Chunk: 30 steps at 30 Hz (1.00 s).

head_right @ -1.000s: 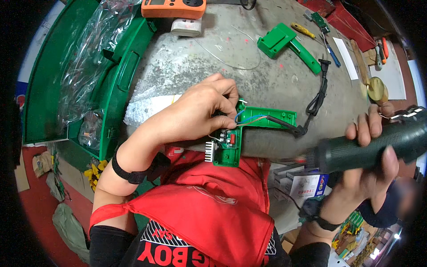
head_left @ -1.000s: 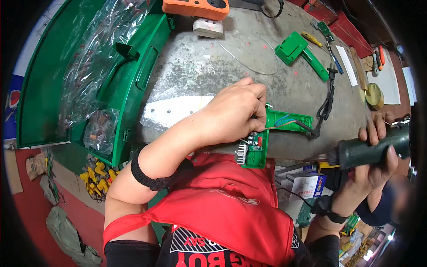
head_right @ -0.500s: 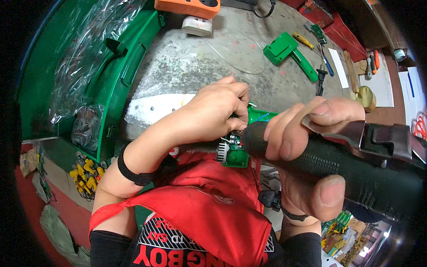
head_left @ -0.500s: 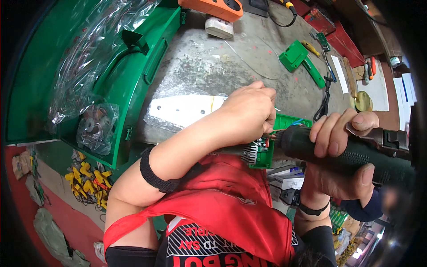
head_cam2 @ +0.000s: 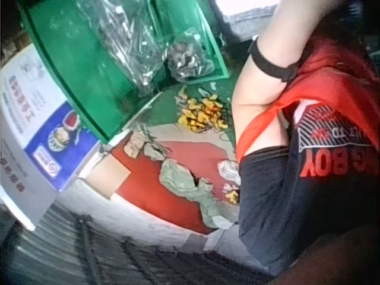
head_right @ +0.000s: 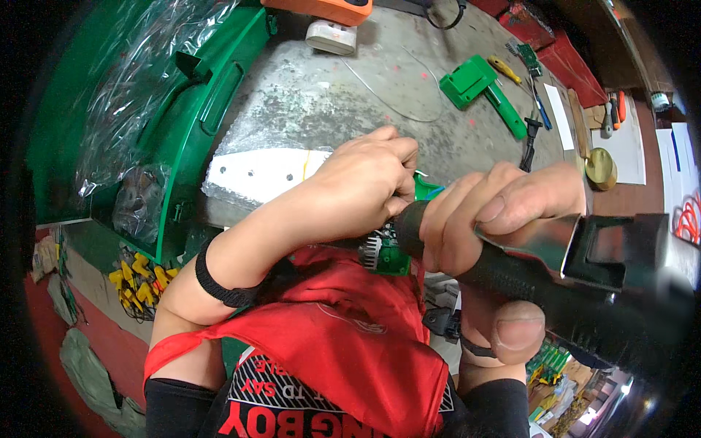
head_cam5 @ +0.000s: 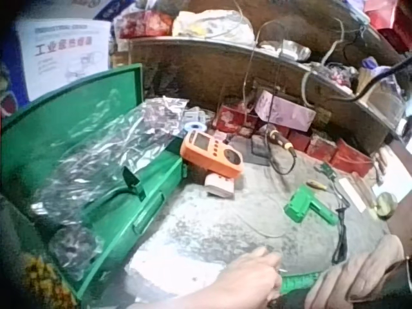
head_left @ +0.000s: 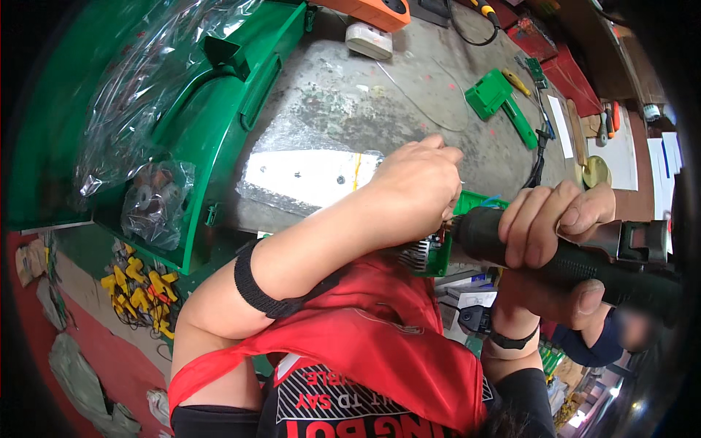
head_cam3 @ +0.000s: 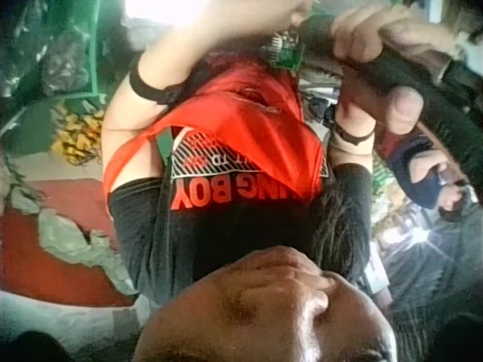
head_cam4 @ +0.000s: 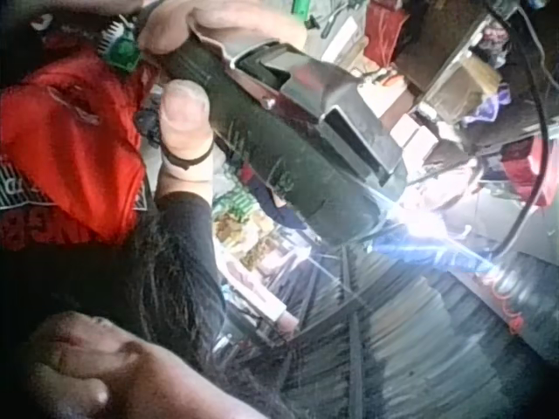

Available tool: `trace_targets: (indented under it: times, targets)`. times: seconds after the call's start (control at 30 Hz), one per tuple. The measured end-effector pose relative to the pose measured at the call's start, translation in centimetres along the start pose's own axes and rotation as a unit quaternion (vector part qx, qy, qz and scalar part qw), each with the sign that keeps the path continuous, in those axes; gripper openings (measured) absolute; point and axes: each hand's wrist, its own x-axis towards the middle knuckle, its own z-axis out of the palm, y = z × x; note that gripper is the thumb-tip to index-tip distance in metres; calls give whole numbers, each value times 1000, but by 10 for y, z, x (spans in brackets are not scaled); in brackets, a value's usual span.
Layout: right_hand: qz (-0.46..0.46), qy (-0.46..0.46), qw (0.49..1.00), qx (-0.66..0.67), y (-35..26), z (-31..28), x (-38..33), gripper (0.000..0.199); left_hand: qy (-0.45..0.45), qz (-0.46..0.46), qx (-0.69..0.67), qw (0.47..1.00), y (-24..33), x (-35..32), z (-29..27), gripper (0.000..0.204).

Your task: Assembling the internal electronic components and housing of a green handheld tool.

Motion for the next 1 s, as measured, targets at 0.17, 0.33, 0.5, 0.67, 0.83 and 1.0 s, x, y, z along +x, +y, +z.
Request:
trace_targets:
  times: [0.17, 0.33, 0.5, 0.67, 0.83, 1.0]
  targets:
    - [40, 106, 994, 11, -11, 2, -11, 63, 11, 26, -29, 999, -3, 0, -3, 7]
    - [-53, -18, 996, 65, -15, -11, -9, 63, 3, 9, -36, 999, 0, -1, -3, 9]
    - [-4, 32, 999, 24, -14, -2, -14, 60, 3, -2, -37, 999, -1, -2, -3, 9]
    - [6, 23, 1000, 18, -15, -1, -10, 57, 7, 5, -34, 999, 1, -1, -2, 9]
    - [26, 1, 994, 110, -10, 5, 3, 33, 8, -2, -29, 1000, 0, -3, -2, 9]
    - [48, 53, 996, 48, -11, 9, -4, 45, -2, -1, -21, 1000, 1, -3, -3, 9]
